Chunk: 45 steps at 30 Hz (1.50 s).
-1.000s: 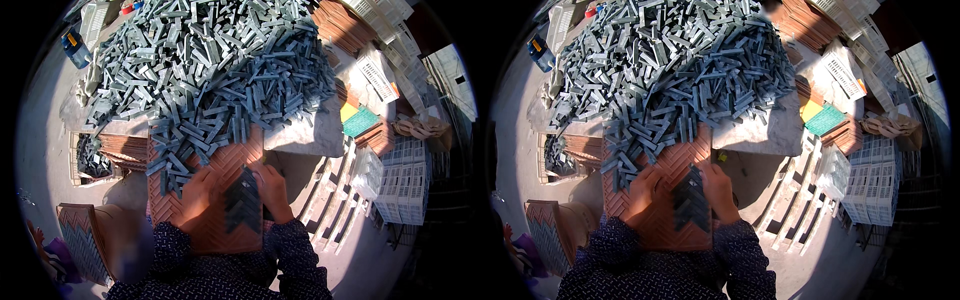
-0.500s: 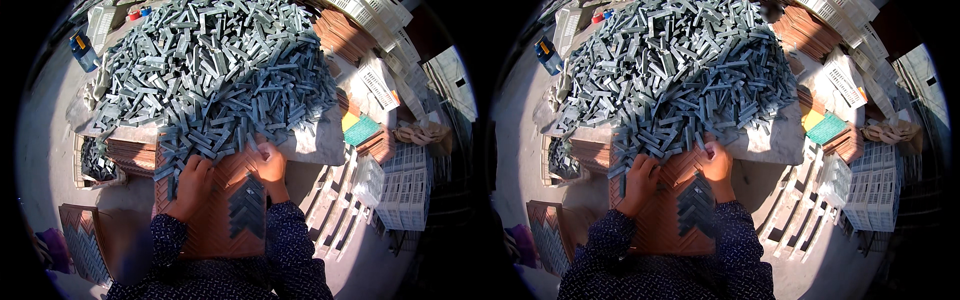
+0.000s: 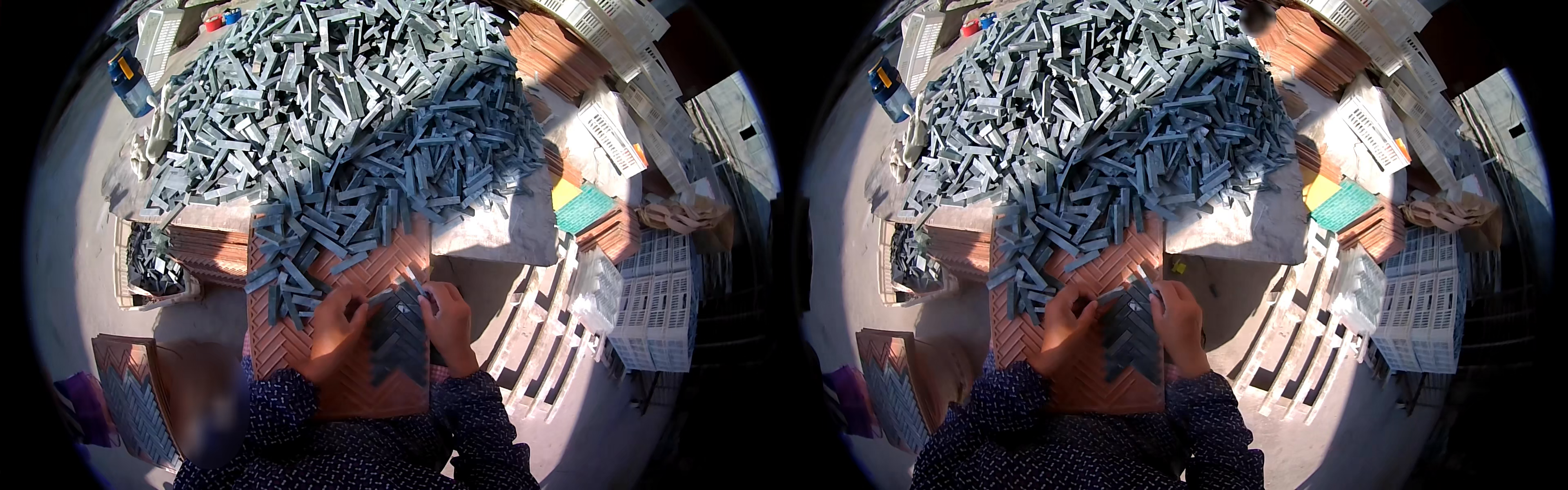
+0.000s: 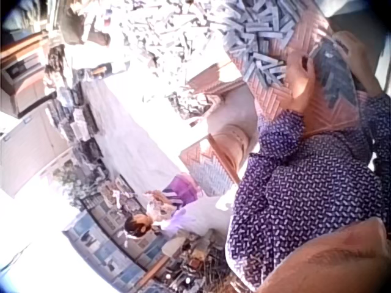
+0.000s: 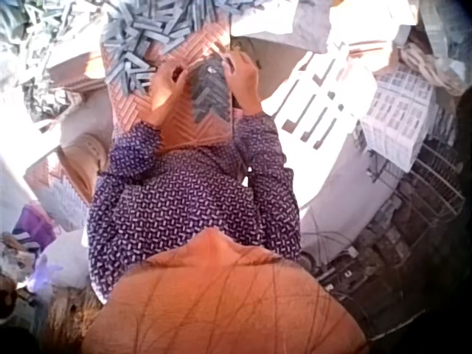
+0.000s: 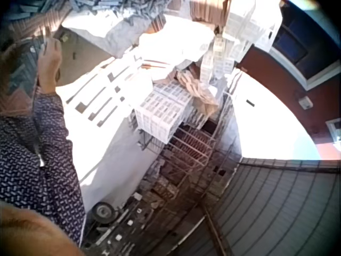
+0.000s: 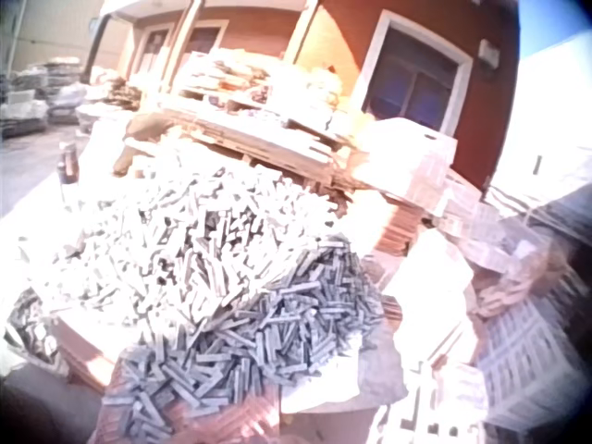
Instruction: The person arranges small grey rectangular tiles by hand onto a wooden board, forming a herringbone pattern. They pick tiles from a large pile and place them one by one into the pattern.
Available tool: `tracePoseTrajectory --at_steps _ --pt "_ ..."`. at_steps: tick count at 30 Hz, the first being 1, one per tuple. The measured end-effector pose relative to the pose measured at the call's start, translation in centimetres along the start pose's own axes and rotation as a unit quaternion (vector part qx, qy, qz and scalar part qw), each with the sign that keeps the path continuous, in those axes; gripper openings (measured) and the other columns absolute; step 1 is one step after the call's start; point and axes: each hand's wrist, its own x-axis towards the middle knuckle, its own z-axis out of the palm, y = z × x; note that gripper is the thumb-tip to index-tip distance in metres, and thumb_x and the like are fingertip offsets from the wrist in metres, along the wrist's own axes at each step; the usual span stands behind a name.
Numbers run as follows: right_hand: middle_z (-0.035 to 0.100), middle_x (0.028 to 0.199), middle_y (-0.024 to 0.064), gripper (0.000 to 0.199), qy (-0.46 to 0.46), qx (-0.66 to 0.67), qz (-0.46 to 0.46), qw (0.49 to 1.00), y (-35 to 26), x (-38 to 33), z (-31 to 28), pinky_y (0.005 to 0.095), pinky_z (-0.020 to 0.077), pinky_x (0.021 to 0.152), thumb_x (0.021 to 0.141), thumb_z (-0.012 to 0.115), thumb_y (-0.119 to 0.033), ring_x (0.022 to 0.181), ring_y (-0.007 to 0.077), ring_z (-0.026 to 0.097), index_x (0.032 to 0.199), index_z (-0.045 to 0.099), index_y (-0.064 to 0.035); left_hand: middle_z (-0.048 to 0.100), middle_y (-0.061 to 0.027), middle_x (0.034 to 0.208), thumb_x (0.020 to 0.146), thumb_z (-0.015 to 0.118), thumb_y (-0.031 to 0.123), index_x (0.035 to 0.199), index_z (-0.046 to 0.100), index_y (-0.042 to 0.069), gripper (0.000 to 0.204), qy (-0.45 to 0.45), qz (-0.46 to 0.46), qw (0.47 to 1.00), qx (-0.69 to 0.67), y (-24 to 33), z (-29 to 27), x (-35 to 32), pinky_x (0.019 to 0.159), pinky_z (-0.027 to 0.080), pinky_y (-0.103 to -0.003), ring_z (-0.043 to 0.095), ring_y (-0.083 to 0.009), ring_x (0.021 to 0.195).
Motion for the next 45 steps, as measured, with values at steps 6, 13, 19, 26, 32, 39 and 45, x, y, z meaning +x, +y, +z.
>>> tracePoseTrajectory --at_steps 6,13,19,26,32,39,45 --pt "0.061 0.090 0.0128 0.020 0.003 0.020 0.003 1.000 -0.1 0.1 -0.1 0.0368 0.0498 0.072 0.075 0.064 0.002 0.083 0.0321 0.061 0.095 0.063 -0.0046 0.060 -0.0159 0.094 0.077 0.065 0.002 0.100 0.058 0.000 0.024 -0.006 0.110 0.978 0.175 1.0 -0.5 -0.2 0.072 0.049 -0.036 0.061 -0.0316 0.082" --pt "0.062 0.090 0.0129 0.018 -0.004 0.032 -0.033 0.999 0.4 0.2 -0.3 0.0365 0.0500 0.073 0.075 0.063 0.003 0.083 0.0312 0.062 0.091 0.065 -0.0035 0.057 -0.0174 0.097 0.079 0.064 0.004 0.104 0.057 0.002 0.025 -0.044 0.095 0.965 0.240 1.6 -0.6 -0.8 0.073 0.049 -0.040 0.059 -0.0366 0.088" --pt "0.063 0.088 0.0129 0.016 0.006 0.034 -0.035 0.999 0.3 0.9 0.1 0.0353 0.0503 0.074 0.075 0.064 0.003 0.083 0.0304 0.063 0.090 0.067 -0.0032 0.057 -0.0179 0.095 0.081 0.062 0.004 0.106 0.056 0.002 0.025 -0.058 0.095 0.962 0.249 1.7 -0.6 -0.9 0.073 0.049 -0.040 0.059 -0.0372 0.088" --pt "0.064 0.094 0.0133 0.019 -0.001 -0.012 -0.041 0.999 -0.8 1.9 0.1 0.0352 0.0507 0.077 0.078 0.065 0.000 0.086 0.0298 0.064 0.095 0.067 -0.0044 0.059 -0.0186 0.097 0.083 0.060 0.004 0.103 0.059 0.000 0.021 -0.036 0.091 0.976 0.193 1.8 -0.6 -0.8 0.074 0.049 -0.040 0.060 -0.0361 0.089" --pt "0.062 0.102 0.0109 0.023 -0.033 0.046 -0.028 0.998 -1.5 1.3 -0.1 0.0381 0.0506 0.076 0.080 0.064 -0.006 0.095 0.0298 0.061 0.102 0.066 -0.0073 0.060 -0.0180 0.097 0.083 0.061 0.004 0.102 0.060 0.000 0.019 -0.038 0.085 0.972 0.218 1.3 -0.2 -0.8 0.076 0.048 -0.039 0.059 -0.0363 0.089" --pt "0.061 0.102 0.0076 0.023 -0.126 -0.018 -0.168 0.978 -1.0 1.9 2.0 0.0355 0.0518 0.073 0.078 0.063 -0.002 0.086 0.0278 0.063 0.098 0.066 -0.0104 0.058 -0.0174 0.097 0.083 0.060 0.003 0.102 0.060 0.001 0.019 -0.022 0.099 0.978 0.180 0.5 0.3 -0.7 0.076 0.048 -0.040 0.058 -0.0376 0.089" --pt "0.062 0.099 0.0085 0.021 -0.124 0.002 -0.174 0.977 -1.3 3.0 1.6 0.0354 0.0518 0.071 0.077 0.064 -0.002 0.086 0.0288 0.063 0.097 0.065 -0.0085 0.058 -0.0173 0.095 0.083 0.059 0.002 0.107 0.059 0.001 0.024 -0.034 0.093 0.974 0.204 0.5 0.4 -0.8 0.076 0.048 -0.040 0.058 -0.0373 0.089"
